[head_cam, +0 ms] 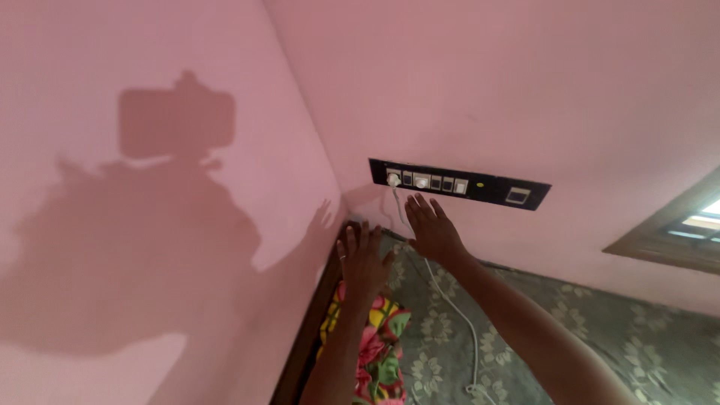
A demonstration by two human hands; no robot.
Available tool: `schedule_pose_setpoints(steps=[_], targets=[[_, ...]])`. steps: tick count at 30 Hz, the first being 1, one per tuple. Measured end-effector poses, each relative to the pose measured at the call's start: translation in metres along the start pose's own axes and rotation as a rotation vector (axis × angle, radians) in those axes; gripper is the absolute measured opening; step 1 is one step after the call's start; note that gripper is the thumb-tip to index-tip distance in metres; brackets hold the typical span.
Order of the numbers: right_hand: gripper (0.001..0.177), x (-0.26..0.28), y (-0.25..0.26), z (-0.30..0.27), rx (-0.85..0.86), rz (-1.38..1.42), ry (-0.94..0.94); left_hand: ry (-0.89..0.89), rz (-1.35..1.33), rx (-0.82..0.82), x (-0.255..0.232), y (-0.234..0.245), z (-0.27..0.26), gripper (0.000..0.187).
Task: The person irons a pair of black trousers on a floral-patterned bed sheet using a white iron, including plugging the iron into a wall socket and smoothing the fabric.
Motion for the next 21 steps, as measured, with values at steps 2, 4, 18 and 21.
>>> schedule_pose_setpoints(steps=[2, 4, 18, 21], targets=[[0.096, 0.003, 0.003, 0.010, -0.008, -0.002, 0.001, -0.005, 0.005, -0.032, 0.005, -0.001, -0.007, 0.071], [0.097, 0.004, 0.002, 0.017, -0.017, -0.005, 0.003, -0.010, 0.010, -0.067, 0.008, -0.005, -0.014, 0.071], [0.073, 0.002, -0.027, 0.042, 0.263, -0.658, 0.036, 0.000, -0.050, -0.096, 0.013, -0.007, -0.025, 0.070], [0.076, 0.007, -0.024, 0.036, 0.226, -0.724, 0.020, -0.028, -0.060, -0.128, 0.013, -0.005, -0.025, 0.071]])
Point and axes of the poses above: each hand's wrist, its own z-axis towards the middle knuckle, its own y-axis out of the back of the hand, x = y × z, the point moved 2 cm from there along z, towards the middle knuckle, and after that the axes turned 7 degrees about -z, right-handed, at the moved point
